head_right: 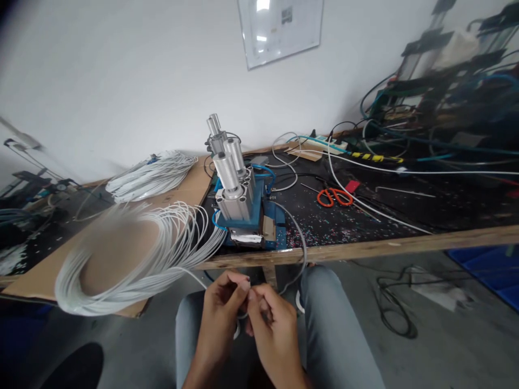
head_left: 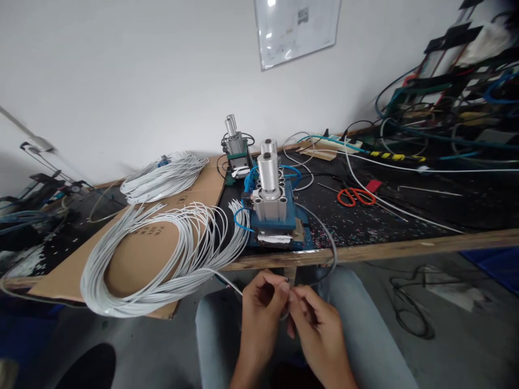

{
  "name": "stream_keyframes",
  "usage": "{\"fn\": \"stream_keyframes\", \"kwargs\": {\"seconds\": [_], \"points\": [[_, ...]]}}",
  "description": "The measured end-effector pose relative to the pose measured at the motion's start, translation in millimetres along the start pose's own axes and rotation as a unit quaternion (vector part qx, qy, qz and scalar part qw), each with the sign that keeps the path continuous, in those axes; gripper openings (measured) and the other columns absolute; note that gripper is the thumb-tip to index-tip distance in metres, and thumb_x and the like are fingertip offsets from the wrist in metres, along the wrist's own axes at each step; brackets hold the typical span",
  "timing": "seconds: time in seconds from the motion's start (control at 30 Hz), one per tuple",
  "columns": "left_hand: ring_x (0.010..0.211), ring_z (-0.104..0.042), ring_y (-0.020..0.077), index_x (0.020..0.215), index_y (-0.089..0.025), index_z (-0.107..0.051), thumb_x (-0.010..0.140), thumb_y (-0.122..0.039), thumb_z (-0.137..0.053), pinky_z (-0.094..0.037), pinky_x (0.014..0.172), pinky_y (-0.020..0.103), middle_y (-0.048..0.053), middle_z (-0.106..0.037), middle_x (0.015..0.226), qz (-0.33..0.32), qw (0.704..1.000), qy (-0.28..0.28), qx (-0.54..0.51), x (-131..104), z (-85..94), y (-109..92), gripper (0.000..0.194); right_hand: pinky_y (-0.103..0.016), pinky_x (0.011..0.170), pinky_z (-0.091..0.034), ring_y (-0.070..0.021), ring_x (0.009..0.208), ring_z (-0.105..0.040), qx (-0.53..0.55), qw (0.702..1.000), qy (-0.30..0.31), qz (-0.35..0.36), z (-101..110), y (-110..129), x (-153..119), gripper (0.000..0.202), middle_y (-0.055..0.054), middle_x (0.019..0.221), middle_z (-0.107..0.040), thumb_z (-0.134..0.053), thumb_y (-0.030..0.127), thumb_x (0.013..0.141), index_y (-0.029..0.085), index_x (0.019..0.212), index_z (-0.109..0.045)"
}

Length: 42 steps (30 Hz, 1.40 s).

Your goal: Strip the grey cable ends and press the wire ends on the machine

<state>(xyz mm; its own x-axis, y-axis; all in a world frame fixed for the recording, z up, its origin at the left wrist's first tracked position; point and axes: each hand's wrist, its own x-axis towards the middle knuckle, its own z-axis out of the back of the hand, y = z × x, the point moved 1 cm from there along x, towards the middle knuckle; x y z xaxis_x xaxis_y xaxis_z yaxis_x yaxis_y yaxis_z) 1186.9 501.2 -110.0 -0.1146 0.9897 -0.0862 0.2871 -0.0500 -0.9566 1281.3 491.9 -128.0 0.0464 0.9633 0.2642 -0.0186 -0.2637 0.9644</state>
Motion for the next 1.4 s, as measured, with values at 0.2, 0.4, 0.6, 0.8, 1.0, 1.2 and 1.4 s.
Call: {"fn": "stream_keyframes", "kwargs": {"seconds": [0.2,0.4,0.6,0.8,1.0,1.2,1.4], "points": [[0.04,-0.04,0.007,0.075,-0.016,-0.064,0.072,-0.046,-0.085,-0.03,0.038,0.017,-0.006,-0.052,0.05,0.067,0.994,0.053,-0.064,7,11.6,-9,0.037,-0.017,0.042,-0.046,-0.0107,0.04,-0.059,-0.004,0.999,0.045,0.023,8,3,4,0.031,0.004,0.048,-0.058,-0.054,0.036,0.101,0.019,0.079,-0.066],[0.054,-0.047,0.0069,0.074,-0.015,-0.067,0.069,-0.04,-0.087,-0.039,0.054,0.018,-0.004,-0.055,0.062,0.04,0.991,0.018,-0.123,22,6.7,-12,0.032,-0.023,0.081,-0.06,-0.0161,0.089,-0.077,-0.14,0.944,0.086,0.285,29,-14,19,0.032,-0.004,0.103,-0.078,-0.055,0.01,0.098,0.026,0.124,-0.065],[0.09,-0.061,0.0153,0.107,-0.022,-0.072,0.079,-0.038,-0.082,-0.046,0.083,0.024,0.002,-0.068,0.096,-0.045,0.997,-0.047,-0.047,16,13.8,-17,0.034,-0.028,0.085,-0.062,-0.02,0.097,-0.077,-0.216,0.886,0.065,0.406,36,-17,43,0.037,-0.008,0.108,-0.078,-0.051,0.007,0.099,0.023,0.128,-0.068],[0.087,-0.06,0.0187,0.102,-0.029,-0.067,0.098,-0.023,-0.057,-0.046,0.077,0.027,0.001,-0.064,0.089,-0.34,0.895,-0.17,0.231,-37,54.1,24,0.013,-0.027,0.081,-0.064,-0.0197,0.095,-0.077,-0.262,0.873,0.016,0.411,31,-28,57,0.043,-0.01,0.108,-0.078,-0.051,0.004,0.098,0.022,0.134,-0.066],[0.076,-0.068,0.023,0.091,-0.024,-0.063,0.099,-0.024,-0.046,-0.054,0.068,0.033,0.005,-0.068,0.081,-0.259,0.784,-0.168,0.538,-44,139.1,116,0.019,-0.028,0.079,-0.063,-0.0199,0.094,-0.077,-0.311,0.86,0.013,0.403,28,-32,59,0.043,-0.011,0.109,-0.078,-0.05,0.002,0.099,0.019,0.136,-0.063],[0.092,-0.065,0.0322,0.1,-0.02,-0.072,0.086,-0.013,-0.051,-0.055,0.082,0.047,0.014,-0.069,0.101,-0.235,0.7,-0.189,0.648,-29,198.5,146,0.026,-0.029,0.08,-0.061,-0.0199,0.095,-0.076,-0.348,0.845,0.013,0.406,24,-29,63,0.04,-0.011,0.109,-0.077,-0.048,0.001,0.099,0.017,0.134,-0.061],[0.111,-0.056,0.0407,0.11,-0.008,-0.075,0.084,-0.008,-0.051,-0.048,0.093,0.055,0.024,-0.064,0.119,-0.195,0.635,-0.176,0.726,-26,199.1,171,0.035,-0.028,0.079,-0.062,-0.0196,0.091,-0.077,-0.364,0.841,0.012,0.4,22,-27,67,0.04,-0.012,0.108,-0.077,-0.047,0.003,0.1,0.016,0.134,-0.063]]}}
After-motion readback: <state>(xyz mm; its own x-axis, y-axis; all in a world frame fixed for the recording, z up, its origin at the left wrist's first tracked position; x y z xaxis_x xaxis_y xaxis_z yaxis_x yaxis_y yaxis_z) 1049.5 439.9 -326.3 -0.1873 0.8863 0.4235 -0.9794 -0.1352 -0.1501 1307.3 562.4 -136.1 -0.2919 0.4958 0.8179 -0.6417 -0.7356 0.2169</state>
